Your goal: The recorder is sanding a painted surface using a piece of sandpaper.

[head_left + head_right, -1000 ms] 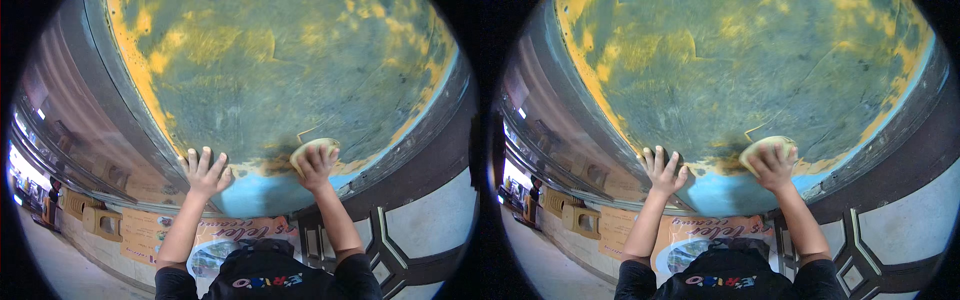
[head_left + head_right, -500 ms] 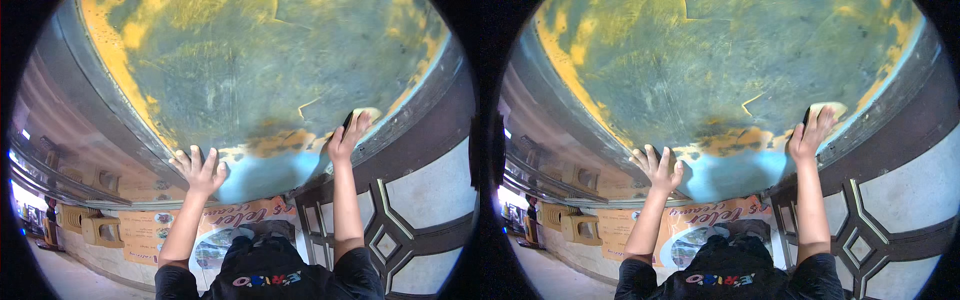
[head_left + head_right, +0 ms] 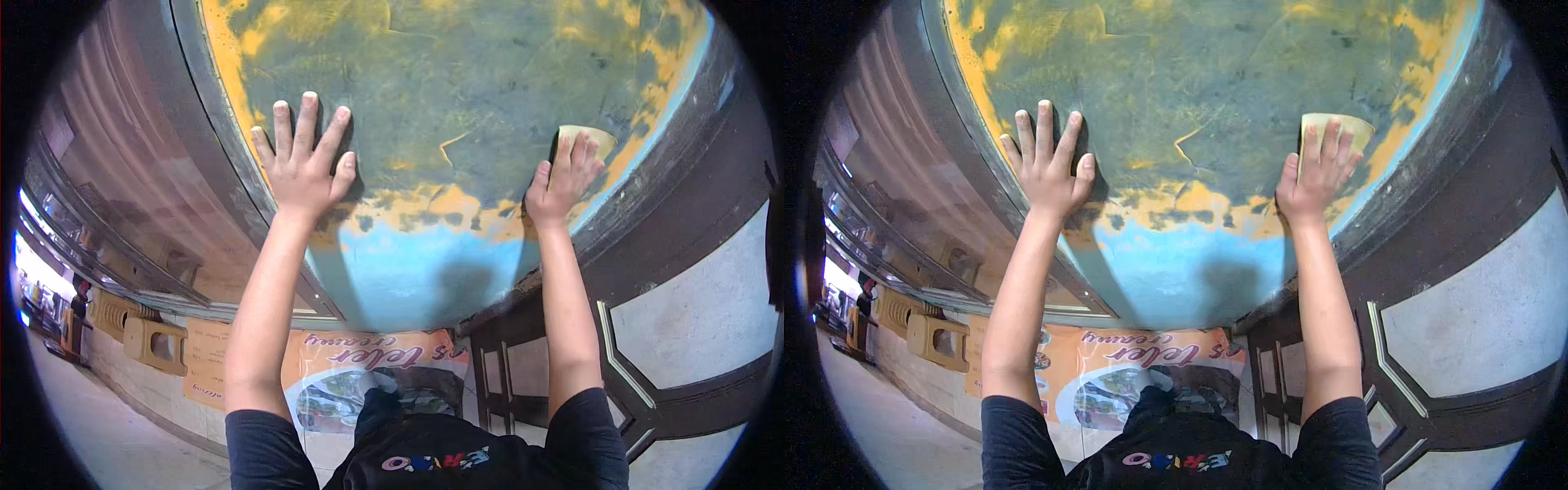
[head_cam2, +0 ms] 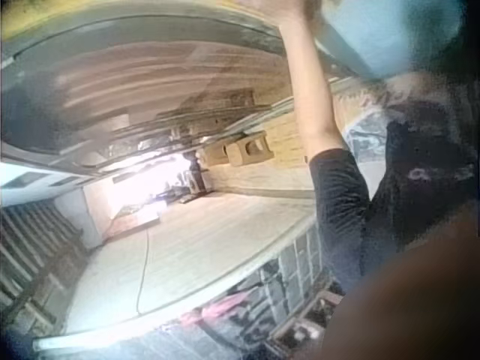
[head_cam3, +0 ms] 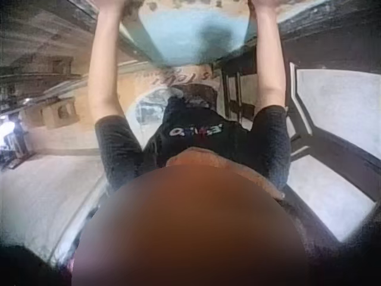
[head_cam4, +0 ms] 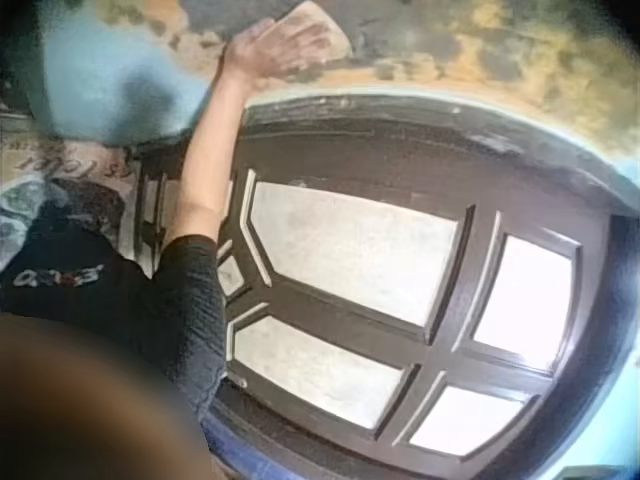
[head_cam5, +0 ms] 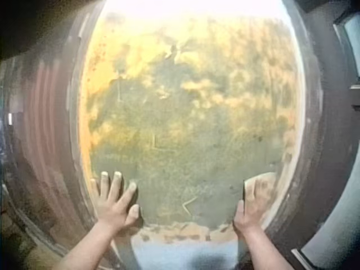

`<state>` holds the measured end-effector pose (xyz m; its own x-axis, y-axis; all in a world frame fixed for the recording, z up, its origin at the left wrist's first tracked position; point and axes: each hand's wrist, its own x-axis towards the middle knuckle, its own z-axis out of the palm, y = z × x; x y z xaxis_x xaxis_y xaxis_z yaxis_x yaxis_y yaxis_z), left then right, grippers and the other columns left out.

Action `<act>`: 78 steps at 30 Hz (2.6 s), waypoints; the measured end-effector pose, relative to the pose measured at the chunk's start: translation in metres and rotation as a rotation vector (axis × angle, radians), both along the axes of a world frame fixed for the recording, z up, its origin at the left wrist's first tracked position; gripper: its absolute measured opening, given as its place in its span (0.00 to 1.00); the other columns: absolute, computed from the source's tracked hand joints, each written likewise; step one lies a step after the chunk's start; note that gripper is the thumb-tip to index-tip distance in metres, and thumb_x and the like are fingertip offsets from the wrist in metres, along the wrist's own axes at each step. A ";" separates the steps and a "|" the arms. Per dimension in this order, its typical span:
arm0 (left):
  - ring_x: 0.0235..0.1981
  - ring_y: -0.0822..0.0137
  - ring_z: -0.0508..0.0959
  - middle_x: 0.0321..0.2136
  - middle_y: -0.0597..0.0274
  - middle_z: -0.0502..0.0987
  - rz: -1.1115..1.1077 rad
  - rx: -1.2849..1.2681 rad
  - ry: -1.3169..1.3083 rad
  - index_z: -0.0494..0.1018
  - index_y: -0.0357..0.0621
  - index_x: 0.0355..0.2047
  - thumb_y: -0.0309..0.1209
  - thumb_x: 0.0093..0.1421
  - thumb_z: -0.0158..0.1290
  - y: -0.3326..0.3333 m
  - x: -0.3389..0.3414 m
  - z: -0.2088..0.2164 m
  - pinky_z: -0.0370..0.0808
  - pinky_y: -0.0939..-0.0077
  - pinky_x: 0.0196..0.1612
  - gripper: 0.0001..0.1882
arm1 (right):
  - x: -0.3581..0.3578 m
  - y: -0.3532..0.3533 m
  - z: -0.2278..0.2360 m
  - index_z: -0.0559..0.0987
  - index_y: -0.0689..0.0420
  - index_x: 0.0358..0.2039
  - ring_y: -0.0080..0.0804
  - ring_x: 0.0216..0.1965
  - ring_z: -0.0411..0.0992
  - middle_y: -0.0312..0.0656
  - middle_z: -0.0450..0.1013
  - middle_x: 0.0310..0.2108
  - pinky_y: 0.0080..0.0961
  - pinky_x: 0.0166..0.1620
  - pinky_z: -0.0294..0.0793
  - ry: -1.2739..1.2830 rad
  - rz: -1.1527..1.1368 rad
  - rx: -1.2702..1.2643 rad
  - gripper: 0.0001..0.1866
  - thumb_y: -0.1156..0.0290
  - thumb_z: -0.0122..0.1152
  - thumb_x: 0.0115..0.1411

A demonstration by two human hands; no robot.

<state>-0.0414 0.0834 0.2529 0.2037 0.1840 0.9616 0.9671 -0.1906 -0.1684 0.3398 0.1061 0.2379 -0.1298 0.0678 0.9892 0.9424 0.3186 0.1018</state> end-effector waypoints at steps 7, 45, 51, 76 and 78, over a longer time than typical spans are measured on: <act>0.72 0.51 0.50 0.69 0.63 0.57 0.000 -0.007 0.023 0.68 0.72 0.62 0.52 0.62 0.44 0.002 0.001 -0.002 0.31 0.44 0.70 0.27 | 0.004 0.004 -0.001 0.61 0.45 0.68 0.52 0.72 0.45 0.45 0.52 0.71 0.59 0.69 0.32 0.001 -0.022 0.008 0.31 0.62 0.49 0.64; 0.71 0.53 0.52 0.68 0.66 0.59 -0.081 0.001 0.099 0.68 0.73 0.62 0.49 0.61 0.44 0.003 -0.010 -0.013 0.31 0.45 0.71 0.27 | -0.035 -0.018 -0.054 0.50 0.52 0.72 0.54 0.74 0.33 0.51 0.38 0.74 0.57 0.69 0.27 0.383 -0.076 -0.240 0.34 0.54 0.41 0.69; 0.71 0.53 0.52 0.68 0.66 0.60 -0.088 0.031 0.104 0.68 0.74 0.62 0.50 0.61 0.45 0.008 -0.005 -0.013 0.31 0.45 0.71 0.28 | -0.019 -0.022 -0.131 0.47 0.54 0.72 0.55 0.74 0.31 0.54 0.35 0.74 0.58 0.69 0.27 0.441 -0.112 -0.288 0.36 0.54 0.40 0.69; 0.72 0.53 0.51 0.69 0.65 0.57 -0.089 0.040 0.112 0.67 0.72 0.63 0.50 0.62 0.43 0.006 -0.009 -0.012 0.32 0.45 0.71 0.27 | 0.013 -0.025 -0.134 0.45 0.55 0.72 0.56 0.74 0.31 0.53 0.34 0.74 0.55 0.70 0.29 0.523 -0.082 -0.338 0.36 0.63 0.42 0.67; 0.72 0.54 0.51 0.69 0.65 0.57 -0.081 0.041 0.118 0.67 0.72 0.63 0.50 0.63 0.43 0.006 -0.011 -0.013 0.32 0.45 0.71 0.27 | 0.015 -0.020 -0.109 0.45 0.55 0.72 0.56 0.74 0.32 0.53 0.35 0.74 0.54 0.71 0.30 0.565 -0.077 -0.331 0.35 0.63 0.41 0.68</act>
<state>-0.0528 0.0890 0.2397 0.3282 0.1230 0.9366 0.9219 -0.2579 -0.2892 0.3547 0.0858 0.1289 0.4209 0.3688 0.8288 0.8435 0.1772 -0.5071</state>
